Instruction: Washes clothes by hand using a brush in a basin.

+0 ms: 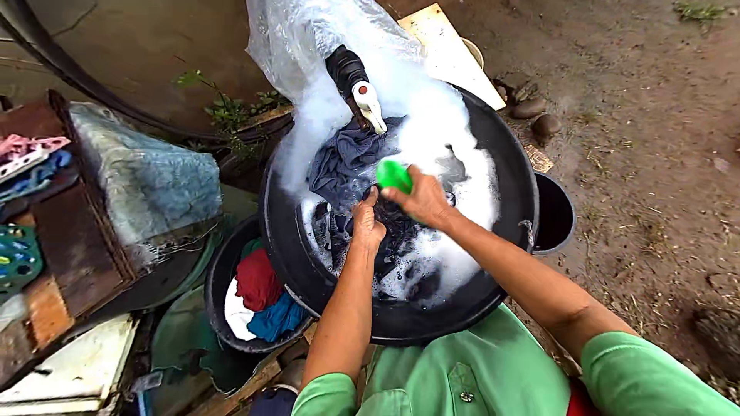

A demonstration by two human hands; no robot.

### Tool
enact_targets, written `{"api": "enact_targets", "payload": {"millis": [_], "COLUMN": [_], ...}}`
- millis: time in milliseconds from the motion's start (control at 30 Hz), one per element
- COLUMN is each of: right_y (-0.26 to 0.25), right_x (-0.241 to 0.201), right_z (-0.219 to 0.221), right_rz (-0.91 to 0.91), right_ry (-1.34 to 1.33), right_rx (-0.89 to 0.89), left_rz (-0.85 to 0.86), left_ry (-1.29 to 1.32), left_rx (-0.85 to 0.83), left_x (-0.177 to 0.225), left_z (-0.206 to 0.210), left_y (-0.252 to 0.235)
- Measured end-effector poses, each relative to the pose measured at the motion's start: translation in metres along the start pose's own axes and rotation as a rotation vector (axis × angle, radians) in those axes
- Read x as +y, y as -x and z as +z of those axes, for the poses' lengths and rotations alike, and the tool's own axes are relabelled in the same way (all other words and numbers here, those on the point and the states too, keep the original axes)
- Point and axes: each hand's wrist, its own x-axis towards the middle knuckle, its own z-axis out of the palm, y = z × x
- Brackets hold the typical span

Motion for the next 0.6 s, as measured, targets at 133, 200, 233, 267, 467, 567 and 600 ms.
{"api": "enact_targets", "payload": {"millis": [133, 200, 233, 267, 467, 567, 600], "right_y": [-0.024, -0.045, -0.049, -0.052, -0.057, -0.046, -0.039], "right_x": [0.026, 0.041, 0.045, 0.048, 0.068, 0.052, 0.040], "right_z": [0.023, 0.014, 0.009, 0.005, -0.011, -0.015, -0.009], "right_rz": [0.052, 0.140, 0.188, 0.232, 0.386, 0.195, 0.108], "right_ry": [0.200, 0.170, 0.119, 0.048, -0.384, -0.351, -0.249], "right_rx": [-0.249, -0.182, -0.149, -0.113, 0.078, 0.137, 0.137], "left_rz": [-0.018, -0.019, -0.011, -0.002, 0.084, 0.060, 0.039], "left_ry": [-0.198, -0.339, -0.427, -0.516, -0.562, -0.275, -0.190], "left_rx": [0.044, -0.051, -0.112, -0.169, -0.247, -0.216, -0.168], "left_x": [0.000, 0.002, 0.004, 0.008, 0.012, 0.011, 0.009], "left_z": [-0.007, -0.004, -0.004, -0.006, -0.015, -0.016, -0.016], "left_y": [-0.001, -0.001, 0.001, 0.002, 0.016, 0.011, 0.007]}}
